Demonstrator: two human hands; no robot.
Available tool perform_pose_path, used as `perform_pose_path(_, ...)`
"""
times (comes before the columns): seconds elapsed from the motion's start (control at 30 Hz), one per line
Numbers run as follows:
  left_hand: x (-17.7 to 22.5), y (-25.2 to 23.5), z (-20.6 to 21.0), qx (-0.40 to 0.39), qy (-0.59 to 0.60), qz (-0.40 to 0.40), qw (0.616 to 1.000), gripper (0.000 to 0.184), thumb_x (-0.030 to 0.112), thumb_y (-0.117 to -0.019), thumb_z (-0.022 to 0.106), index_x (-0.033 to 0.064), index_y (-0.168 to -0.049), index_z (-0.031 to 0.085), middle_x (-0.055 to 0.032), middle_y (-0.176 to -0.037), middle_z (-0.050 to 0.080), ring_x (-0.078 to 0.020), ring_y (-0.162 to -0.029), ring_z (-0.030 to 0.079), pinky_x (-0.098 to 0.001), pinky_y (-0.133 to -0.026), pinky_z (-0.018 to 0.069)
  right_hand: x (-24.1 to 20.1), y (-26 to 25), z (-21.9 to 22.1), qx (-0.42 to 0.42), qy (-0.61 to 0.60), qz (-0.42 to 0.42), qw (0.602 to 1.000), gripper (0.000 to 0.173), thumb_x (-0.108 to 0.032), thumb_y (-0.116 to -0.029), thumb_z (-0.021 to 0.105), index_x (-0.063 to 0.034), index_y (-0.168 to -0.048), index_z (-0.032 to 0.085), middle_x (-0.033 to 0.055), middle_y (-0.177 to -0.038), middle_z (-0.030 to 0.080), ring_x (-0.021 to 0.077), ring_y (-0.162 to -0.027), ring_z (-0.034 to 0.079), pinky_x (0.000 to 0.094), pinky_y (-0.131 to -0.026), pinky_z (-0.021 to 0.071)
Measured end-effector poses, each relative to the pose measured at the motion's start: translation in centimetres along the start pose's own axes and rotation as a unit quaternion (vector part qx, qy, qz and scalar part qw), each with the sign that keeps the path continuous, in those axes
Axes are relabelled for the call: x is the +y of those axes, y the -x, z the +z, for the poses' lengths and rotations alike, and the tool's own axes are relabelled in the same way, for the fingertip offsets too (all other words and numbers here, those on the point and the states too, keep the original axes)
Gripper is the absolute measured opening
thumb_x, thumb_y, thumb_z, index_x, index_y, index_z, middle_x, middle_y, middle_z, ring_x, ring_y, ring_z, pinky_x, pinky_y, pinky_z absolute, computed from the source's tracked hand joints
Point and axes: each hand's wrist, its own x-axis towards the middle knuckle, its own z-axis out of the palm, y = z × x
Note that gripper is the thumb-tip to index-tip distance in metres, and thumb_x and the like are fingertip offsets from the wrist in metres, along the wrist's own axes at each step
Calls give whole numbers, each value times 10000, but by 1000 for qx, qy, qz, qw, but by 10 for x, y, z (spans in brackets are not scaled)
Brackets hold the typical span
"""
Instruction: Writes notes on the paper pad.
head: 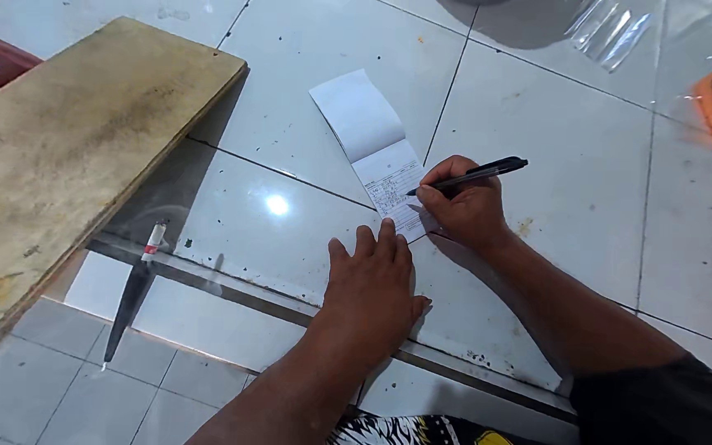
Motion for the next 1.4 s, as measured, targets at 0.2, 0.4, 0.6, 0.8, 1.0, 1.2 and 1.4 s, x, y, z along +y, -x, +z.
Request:
perform_pose_path(0.2, 0, 0, 1, 1, -10, -1, 1000, 889, 757, -950, 386, 152, -1601, 358, -65, -1712, 200, -383, -1490, 309, -659, -1041, 370, 0, 1, -2, -3, -48, 24, 999, 61, -97, -934, 641, -48, -965, 660, -8, -795, 666, 32, -638, 617, 192, -555, 534)
perform_pose_path(0.4, 0, 0, 2, 7, -15, 0, 1000, 885, 756, -947, 390, 153, -1595, 369, -65, -1708, 202, -374, -1458, 338, -606, -1008, 405, 4, 4, 2, -6, -54, 58, 997, 65, -81, -937, 650, -42, -988, 659, 20, -790, 681, 86, -636, 665, 256, -571, 598)
perform_pose_path(0.6, -1, 0, 1, 4, -17, 4, 1000, 886, 760, -947, 380, 156, -1596, 372, -30, -1726, 156, -366, -1453, 346, -588, -996, 414, -1, 5, 0, -14, -40, 20, 999, 77, -84, -922, 656, -33, -979, 666, 4, -798, 663, 35, -637, 619, 192, -554, 541)
perform_pose_path(0.8, -1, -1, 2, 9, 1, 4, 1000, 850, 720, -950, 439, 151, -1580, 400, -44, -1712, 211, -396, -1480, 320, -650, -1010, 399, 5, 12, 6, -37, -21, -5, 999, 66, -110, -933, 660, -47, -946, 673, -19, -770, 635, 4, -610, 554, 166, -532, 473)
perform_pose_path(1.0, -1, -1, 3, 8, 0, 6, 1000, 854, 721, -951, 439, 152, -1586, 387, -50, -1714, 202, -397, -1481, 313, -654, -1007, 393, 4, 12, 7, -10, -12, -5, 1000, 66, -101, -929, 666, -37, -941, 678, -11, -778, 648, -3, -613, 567, 158, -532, 482)
perform_pose_path(1.2, -1, -1, 4, 10, 0, 4, 1000, 857, 718, -944, 453, 154, -1586, 389, -46, -1713, 206, -395, -1484, 311, -650, -996, 402, 6, 13, 9, -36, -28, -9, 999, 58, -94, -925, 665, -37, -931, 675, -16, -765, 638, -1, -618, 564, 160, -536, 480)
perform_pose_path(1.4, -1, -1, 2, 3, -6, 2, 1000, 862, 722, -947, 444, 159, -1595, 373, -37, -1718, 187, -392, -1475, 317, -631, -988, 407, 10, 14, 11, -21, -30, -21, 999, 64, -90, -932, 658, -28, -928, 673, -6, -775, 647, 1, -619, 567, 161, -535, 481)
